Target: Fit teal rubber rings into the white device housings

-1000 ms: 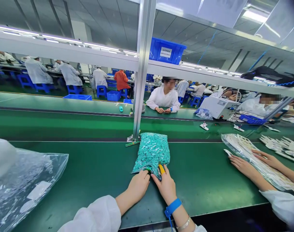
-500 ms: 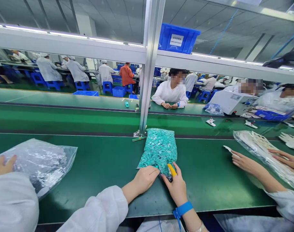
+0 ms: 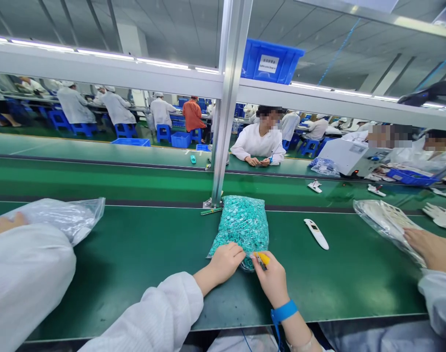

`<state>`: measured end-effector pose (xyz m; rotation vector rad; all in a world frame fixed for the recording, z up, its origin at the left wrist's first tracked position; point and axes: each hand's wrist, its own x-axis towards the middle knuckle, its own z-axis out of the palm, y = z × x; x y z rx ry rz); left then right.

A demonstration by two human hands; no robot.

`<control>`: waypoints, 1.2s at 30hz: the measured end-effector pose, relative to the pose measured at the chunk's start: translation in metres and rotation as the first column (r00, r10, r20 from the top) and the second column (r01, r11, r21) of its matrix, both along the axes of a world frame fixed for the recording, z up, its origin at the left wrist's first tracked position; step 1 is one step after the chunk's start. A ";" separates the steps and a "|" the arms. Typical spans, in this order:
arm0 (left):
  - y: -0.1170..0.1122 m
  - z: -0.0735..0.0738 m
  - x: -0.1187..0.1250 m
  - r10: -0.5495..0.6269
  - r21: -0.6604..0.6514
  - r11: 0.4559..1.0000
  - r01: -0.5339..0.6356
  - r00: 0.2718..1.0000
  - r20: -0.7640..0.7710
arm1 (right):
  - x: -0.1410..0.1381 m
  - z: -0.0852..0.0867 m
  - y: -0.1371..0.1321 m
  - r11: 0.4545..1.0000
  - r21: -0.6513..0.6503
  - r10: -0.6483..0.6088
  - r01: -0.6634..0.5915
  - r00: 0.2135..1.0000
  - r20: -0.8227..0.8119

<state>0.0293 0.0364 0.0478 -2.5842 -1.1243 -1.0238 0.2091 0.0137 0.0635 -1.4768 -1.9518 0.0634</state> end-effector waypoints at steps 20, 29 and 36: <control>0.066 0.128 -0.040 0.047 -0.219 0.965 -0.146 0.915 -0.401 | 0.015 0.151 0.128 0.976 -0.127 -0.134 0.175 0.951 0.278; 0.104 0.184 -0.056 0.154 -0.350 0.900 -0.262 0.939 -0.307 | 0.042 0.161 0.160 0.901 -0.285 -0.212 0.328 0.905 0.369; 0.108 0.180 -0.062 0.152 -0.414 0.873 -0.258 0.951 -0.271 | 0.038 0.159 0.163 0.898 -0.318 -0.193 0.305 0.921 0.338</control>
